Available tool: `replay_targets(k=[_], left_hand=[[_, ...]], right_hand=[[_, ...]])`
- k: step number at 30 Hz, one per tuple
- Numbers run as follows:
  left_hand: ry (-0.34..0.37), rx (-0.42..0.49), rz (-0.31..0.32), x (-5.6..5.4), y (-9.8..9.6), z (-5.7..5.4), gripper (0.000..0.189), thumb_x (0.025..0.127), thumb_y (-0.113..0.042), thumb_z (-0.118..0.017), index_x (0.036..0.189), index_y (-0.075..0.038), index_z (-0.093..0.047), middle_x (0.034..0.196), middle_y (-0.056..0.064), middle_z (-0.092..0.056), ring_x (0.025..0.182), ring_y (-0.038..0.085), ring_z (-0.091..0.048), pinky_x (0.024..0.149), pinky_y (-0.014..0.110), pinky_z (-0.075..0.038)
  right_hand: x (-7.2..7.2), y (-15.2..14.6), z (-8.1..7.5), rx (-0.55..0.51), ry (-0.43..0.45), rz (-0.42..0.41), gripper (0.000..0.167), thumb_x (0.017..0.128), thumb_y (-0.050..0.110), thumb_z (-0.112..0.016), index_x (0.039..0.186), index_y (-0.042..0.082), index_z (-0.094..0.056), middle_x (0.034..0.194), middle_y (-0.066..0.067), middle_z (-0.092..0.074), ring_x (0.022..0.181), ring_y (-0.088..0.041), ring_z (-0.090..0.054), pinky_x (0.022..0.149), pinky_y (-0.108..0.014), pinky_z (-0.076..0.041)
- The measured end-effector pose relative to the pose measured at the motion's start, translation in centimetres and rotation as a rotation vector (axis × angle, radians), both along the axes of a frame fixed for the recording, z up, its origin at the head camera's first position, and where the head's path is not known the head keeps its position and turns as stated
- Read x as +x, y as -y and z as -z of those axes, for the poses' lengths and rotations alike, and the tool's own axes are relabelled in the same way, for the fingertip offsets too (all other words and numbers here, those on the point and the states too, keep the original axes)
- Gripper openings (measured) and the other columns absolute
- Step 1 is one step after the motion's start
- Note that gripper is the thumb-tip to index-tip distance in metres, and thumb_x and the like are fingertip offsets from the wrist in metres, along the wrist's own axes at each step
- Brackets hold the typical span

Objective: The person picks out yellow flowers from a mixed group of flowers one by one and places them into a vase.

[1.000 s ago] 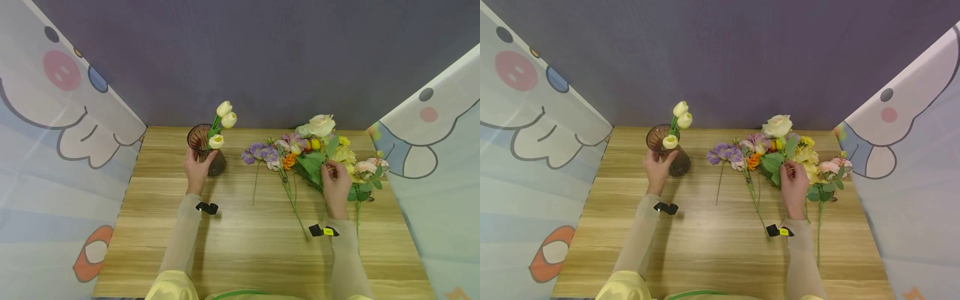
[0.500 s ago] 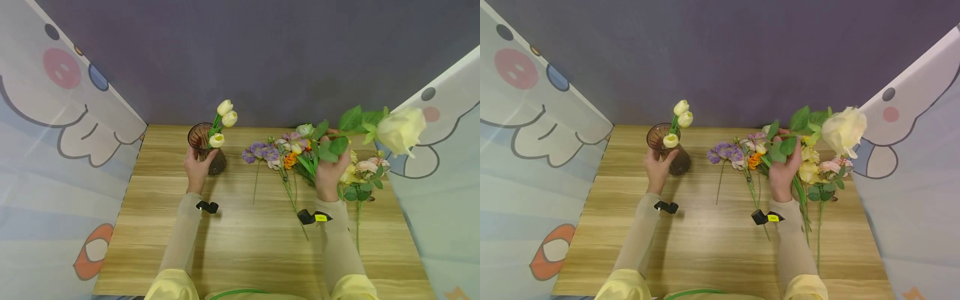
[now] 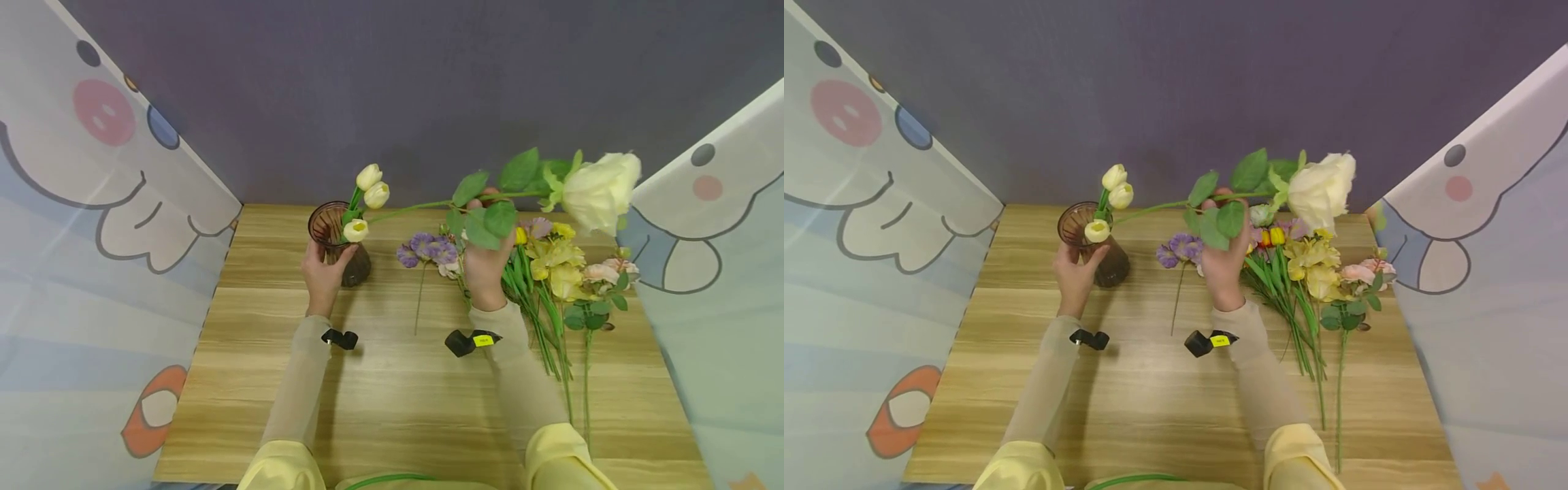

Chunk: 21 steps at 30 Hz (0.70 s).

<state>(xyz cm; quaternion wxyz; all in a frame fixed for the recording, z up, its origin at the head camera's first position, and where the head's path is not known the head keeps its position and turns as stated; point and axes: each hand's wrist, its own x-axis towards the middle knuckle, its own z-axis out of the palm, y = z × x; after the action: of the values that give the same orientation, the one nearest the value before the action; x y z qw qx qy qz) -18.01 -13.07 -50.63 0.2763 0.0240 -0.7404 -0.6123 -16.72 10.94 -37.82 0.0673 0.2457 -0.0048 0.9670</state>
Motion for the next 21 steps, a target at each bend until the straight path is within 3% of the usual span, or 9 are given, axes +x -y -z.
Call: replay_targets(k=[3, 5, 7, 9, 11, 14, 18, 21], left_hand=[[-0.004, -0.002, -0.002, 0.0, 0.0, 0.0, 0.057, 0.081, -0.005, -0.088, 0.128, 0.010, -0.061, 0.124, 0.030, -0.063, 0.127, 0.038, -0.061, 0.108, 0.048, -0.049], [-0.006, -0.007, -0.004, 0.0, 0.0, 0.1, 0.057, 0.081, -0.005, -0.088, 0.128, 0.010, -0.061, 0.124, 0.030, -0.063, 0.126, 0.039, -0.061, 0.107, 0.049, -0.049], [-0.008, -0.009, -0.004, 0.0, 0.0, 0.1, 0.057, 0.081, -0.005, -0.088, 0.128, 0.010, -0.061, 0.124, 0.030, -0.063, 0.126, 0.039, -0.061, 0.107, 0.050, -0.049], [-0.006, -0.014, -0.006, 0.0, 0.1, 0.1, 0.057, 0.081, -0.006, -0.088, 0.129, 0.009, -0.061, 0.125, 0.029, -0.063, 0.127, 0.038, -0.061, 0.107, 0.049, -0.049], [-0.007, -0.014, -0.002, 0.1, 0.1, 0.1, 0.057, 0.081, -0.005, -0.088, 0.130, 0.009, -0.060, 0.126, 0.029, -0.063, 0.128, 0.038, -0.060, 0.109, 0.049, -0.049], [-0.011, -0.025, -0.005, 0.1, 0.2, 0.2, 0.058, 0.081, -0.004, -0.088, 0.130, 0.009, -0.060, 0.126, 0.029, -0.063, 0.128, 0.039, -0.060, 0.109, 0.049, -0.048], [-0.023, -0.039, -0.009, 0.1, 0.2, 0.3, 0.058, 0.080, -0.003, -0.088, 0.130, 0.008, -0.061, 0.126, 0.029, -0.063, 0.127, 0.039, -0.061, 0.106, 0.051, -0.050], [-0.028, -0.032, 0.000, 0.1, 0.2, 0.3, 0.059, 0.081, -0.003, -0.088, 0.133, 0.006, -0.060, 0.128, 0.026, -0.063, 0.128, 0.036, -0.061, 0.107, 0.049, -0.050]], right_hand=[[-0.7, 1.4, 1.1, 0.471, 0.027, 0.315, 0.030, 0.097, 0.016, -0.074, 0.113, -0.005, -0.060, 0.102, -0.011, -0.064, 0.095, -0.020, -0.067, 0.076, -0.029, -0.053], [-1.1, 2.3, 1.9, 0.799, 0.009, 0.560, 0.034, 0.100, 0.019, -0.070, 0.117, -0.008, -0.058, 0.110, -0.006, -0.063, 0.100, -0.014, -0.064, 0.082, -0.026, -0.051], [-1.3, 3.3, 2.5, 1.059, -0.034, 0.751, 0.031, 0.104, 0.012, -0.063, 0.121, -0.013, -0.055, 0.114, -0.011, -0.063, 0.104, -0.014, -0.062, 0.087, -0.027, -0.050], [-1.5, 4.3, 2.9, 1.243, -0.059, 0.846, 0.029, 0.104, 0.002, -0.057, 0.125, -0.017, -0.053, 0.117, -0.020, -0.064, 0.105, -0.019, -0.063, 0.091, -0.029, -0.053], [-1.6, 5.3, 3.3, 1.370, -0.084, 0.839, 0.028, 0.103, -0.006, -0.055, 0.129, -0.017, -0.054, 0.123, -0.028, -0.064, 0.108, -0.027, -0.066, 0.093, -0.033, -0.056], [-1.8, 6.6, 4.2, 1.554, -0.074, 0.764, 0.029, 0.104, -0.001, -0.057, 0.131, -0.011, -0.058, 0.126, -0.027, -0.065, 0.112, -0.037, -0.067, 0.097, -0.039, -0.057], [-1.4, 7.7, 6.1, 1.775, -0.009, 0.628, 0.024, 0.106, 0.006, -0.056, 0.126, -0.005, -0.061, 0.120, -0.022, -0.067, 0.110, -0.036, -0.067, 0.098, -0.044, -0.055], [-0.8, 7.7, 7.8, 1.839, 0.006, 0.558, 0.026, 0.105, 0.005, -0.055, 0.129, -0.004, -0.059, 0.116, -0.020, -0.067, 0.105, -0.033, -0.067, 0.094, -0.045, -0.055]])
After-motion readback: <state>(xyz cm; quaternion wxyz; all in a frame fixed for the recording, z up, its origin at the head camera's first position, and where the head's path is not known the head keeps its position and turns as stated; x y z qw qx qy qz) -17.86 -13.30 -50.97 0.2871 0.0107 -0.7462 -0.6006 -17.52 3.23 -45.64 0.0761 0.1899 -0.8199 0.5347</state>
